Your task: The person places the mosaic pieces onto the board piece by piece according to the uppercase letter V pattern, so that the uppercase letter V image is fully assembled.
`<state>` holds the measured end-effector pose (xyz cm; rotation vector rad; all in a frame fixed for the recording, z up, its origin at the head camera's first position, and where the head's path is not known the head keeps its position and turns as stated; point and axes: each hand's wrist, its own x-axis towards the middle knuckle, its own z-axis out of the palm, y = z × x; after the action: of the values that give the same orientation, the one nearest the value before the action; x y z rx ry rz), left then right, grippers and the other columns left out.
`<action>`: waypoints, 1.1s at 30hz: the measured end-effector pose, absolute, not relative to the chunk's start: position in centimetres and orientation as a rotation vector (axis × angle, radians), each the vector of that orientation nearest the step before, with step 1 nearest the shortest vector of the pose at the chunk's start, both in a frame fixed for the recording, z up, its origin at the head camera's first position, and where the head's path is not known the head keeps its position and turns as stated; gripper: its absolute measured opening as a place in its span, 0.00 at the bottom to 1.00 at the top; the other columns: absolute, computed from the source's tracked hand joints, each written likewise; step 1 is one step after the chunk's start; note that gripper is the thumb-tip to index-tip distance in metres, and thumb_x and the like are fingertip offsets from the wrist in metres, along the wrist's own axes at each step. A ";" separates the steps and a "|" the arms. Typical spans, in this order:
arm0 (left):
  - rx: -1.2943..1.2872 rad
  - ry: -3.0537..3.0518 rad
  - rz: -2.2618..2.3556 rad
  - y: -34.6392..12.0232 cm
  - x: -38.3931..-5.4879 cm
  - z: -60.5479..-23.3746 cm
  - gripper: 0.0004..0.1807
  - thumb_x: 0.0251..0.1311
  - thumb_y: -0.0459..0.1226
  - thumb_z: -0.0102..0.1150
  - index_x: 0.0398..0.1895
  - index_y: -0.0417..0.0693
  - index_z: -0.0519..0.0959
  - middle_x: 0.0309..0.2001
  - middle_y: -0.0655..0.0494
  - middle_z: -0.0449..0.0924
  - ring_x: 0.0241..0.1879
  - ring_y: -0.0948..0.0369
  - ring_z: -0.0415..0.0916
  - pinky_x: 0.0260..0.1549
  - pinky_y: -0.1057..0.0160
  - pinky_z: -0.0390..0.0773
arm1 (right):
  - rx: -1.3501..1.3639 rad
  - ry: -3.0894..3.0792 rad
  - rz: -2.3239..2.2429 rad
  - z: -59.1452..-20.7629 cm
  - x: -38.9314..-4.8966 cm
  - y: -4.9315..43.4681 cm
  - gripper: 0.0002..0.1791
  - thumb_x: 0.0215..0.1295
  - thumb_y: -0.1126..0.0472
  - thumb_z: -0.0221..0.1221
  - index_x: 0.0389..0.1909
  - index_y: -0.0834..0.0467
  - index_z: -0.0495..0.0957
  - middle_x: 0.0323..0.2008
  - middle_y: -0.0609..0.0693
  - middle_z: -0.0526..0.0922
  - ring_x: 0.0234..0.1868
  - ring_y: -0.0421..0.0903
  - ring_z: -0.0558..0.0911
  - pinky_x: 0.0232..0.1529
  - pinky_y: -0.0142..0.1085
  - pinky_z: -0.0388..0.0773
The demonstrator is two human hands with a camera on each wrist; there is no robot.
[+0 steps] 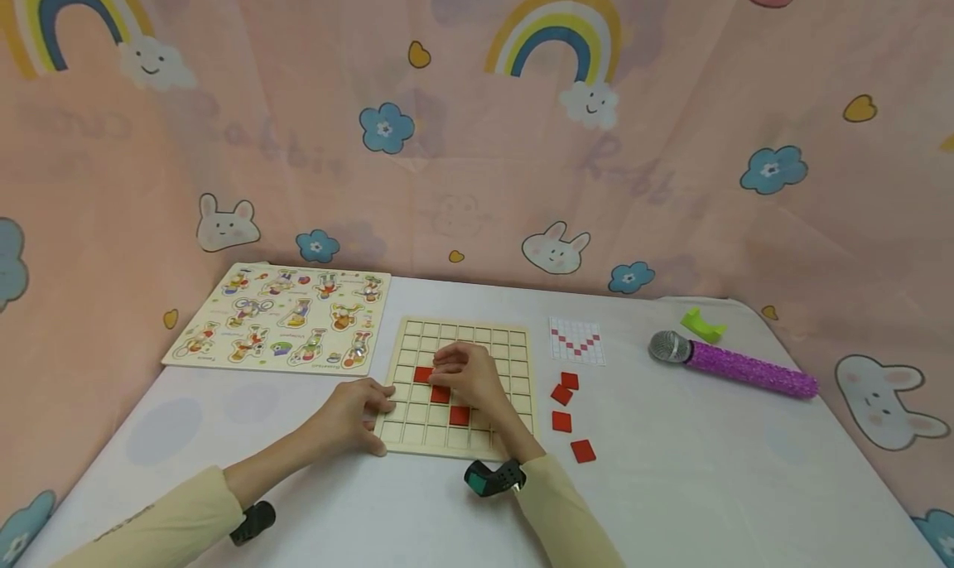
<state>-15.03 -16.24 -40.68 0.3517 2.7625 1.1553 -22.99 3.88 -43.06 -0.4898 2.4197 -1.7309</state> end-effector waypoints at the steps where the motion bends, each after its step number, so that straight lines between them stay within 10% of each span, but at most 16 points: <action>1: 0.343 2.760 1.160 -16.2 -15.0 -40.7 0.29 0.24 0.24 0.79 0.41 0.31 0.83 0.49 0.46 0.80 0.49 0.50 0.76 0.45 0.61 0.77 | -0.477 2.410 -1.742 -43.1 -23.0 4.0 0.15 0.52 0.72 0.68 0.41 0.69 0.79 0.39 0.61 0.84 0.39 0.51 0.85 0.40 0.34 0.81; 33: 0.252 2.759 1.172 -15.8 -15.1 -41.0 0.30 0.23 0.23 0.79 0.41 0.32 0.83 0.48 0.49 0.79 0.47 0.53 0.76 0.40 0.64 0.79 | -0.102 2.356 -1.826 -41.4 -21.1 16.1 0.19 0.58 0.65 0.66 0.50 0.66 0.76 0.48 0.61 0.81 0.45 0.45 0.83 0.46 0.30 0.78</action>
<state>-15.13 -15.81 -40.98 0.2523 2.7593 1.1715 -21.12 16.05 -41.43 -0.1019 2.3562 -1.8262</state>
